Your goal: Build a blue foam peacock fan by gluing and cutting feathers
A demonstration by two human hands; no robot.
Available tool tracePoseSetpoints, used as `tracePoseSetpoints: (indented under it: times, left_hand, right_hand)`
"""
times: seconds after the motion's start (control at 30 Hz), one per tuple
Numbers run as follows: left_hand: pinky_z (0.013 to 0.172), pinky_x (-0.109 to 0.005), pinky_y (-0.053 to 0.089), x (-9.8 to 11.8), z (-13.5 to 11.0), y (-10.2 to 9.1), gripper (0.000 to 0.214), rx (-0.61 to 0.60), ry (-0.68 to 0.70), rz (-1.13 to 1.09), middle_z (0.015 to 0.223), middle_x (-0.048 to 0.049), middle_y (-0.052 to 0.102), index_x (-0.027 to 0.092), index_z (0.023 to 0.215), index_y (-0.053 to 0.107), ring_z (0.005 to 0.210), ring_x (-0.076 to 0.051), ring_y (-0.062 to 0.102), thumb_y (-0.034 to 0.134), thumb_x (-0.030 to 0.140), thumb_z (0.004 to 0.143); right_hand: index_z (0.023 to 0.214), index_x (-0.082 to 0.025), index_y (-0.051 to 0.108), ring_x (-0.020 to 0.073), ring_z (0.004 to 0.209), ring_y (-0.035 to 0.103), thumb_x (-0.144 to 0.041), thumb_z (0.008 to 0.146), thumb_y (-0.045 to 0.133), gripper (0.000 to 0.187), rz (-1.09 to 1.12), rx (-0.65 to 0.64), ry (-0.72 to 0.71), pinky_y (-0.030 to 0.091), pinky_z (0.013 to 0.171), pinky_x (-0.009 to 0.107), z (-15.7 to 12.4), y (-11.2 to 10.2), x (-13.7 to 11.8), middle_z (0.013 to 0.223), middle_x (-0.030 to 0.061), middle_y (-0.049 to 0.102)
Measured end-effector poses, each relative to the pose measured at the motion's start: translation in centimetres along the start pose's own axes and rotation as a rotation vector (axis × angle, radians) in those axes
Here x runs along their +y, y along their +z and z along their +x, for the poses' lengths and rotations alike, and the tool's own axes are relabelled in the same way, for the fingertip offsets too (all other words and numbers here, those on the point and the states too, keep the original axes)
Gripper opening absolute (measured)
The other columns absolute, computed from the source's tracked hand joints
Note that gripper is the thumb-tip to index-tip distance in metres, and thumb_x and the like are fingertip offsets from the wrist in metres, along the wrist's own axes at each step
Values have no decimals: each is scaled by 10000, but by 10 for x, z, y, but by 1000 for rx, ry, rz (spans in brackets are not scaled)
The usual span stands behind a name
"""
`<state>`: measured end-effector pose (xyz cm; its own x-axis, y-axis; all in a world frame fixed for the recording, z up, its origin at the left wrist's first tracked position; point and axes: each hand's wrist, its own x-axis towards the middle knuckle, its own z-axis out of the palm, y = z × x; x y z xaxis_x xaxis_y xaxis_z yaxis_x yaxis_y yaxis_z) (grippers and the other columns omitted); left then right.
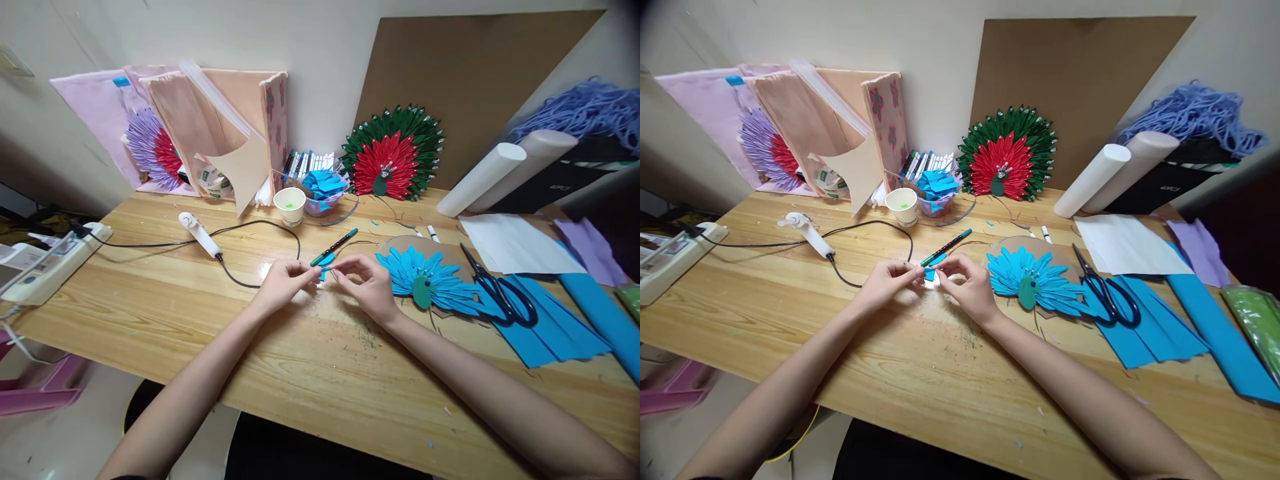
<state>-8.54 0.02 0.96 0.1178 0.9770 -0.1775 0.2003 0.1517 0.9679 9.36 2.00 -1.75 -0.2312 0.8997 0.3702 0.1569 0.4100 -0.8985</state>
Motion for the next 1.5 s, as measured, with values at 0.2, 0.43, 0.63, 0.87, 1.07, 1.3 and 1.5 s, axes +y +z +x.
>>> tracePoseSetpoints:
  times: [0.2,0.43,0.63,0.87,1.07,1.3,1.5]
  left_hand:
    - [643,-250,464,-2,-1,-2,328,16,82,29,720,-77,677,102,737,672,668,-156,610,635,428,729]
    - [631,-232,429,-8,-1,-2,275,-33,202,186,748,-60,672,114,785,681,687,-147,586,604,378,772]
    - [653,-245,445,-10,2,0,242,-56,169,47,765,-60,662,113,780,657,702,-150,590,629,351,748]
    - [659,-252,450,-9,1,0,224,-53,140,4,748,-60,657,112,762,648,694,-148,590,647,333,727]
    - [594,-226,421,-13,3,2,220,-44,136,30,667,-30,632,122,678,619,625,-125,565,666,334,708]
    - [587,-229,413,-11,2,2,219,-31,123,62,681,-37,630,115,706,630,623,-125,557,643,332,727]
    - [644,-239,435,-8,1,3,206,-46,154,25,717,-43,640,116,724,638,676,-133,574,616,318,759]
  right_hand:
    - [916,-198,641,164,775,645,-238,783,607,143,1,-136,-9,537,717,314,-1,1,1,873,46,677]
    - [775,-169,643,150,696,617,-327,778,612,161,88,-274,191,497,647,276,5,1,6,757,33,663]
    - [753,-164,620,136,670,583,-350,770,608,187,120,-267,230,462,620,257,5,1,4,731,23,636]
    - [744,-166,600,134,666,561,-346,769,602,182,108,-286,231,450,626,262,4,2,5,720,16,610]
    - [760,-160,583,122,641,541,-350,777,597,191,136,-247,241,428,582,242,5,2,6,714,13,593]
    - [744,-166,566,113,612,515,-345,780,594,184,109,-171,235,411,563,236,5,3,7,686,-2,569]
    - [745,-172,564,124,629,525,-350,791,579,184,69,-206,226,422,581,248,4,3,5,697,7,576]
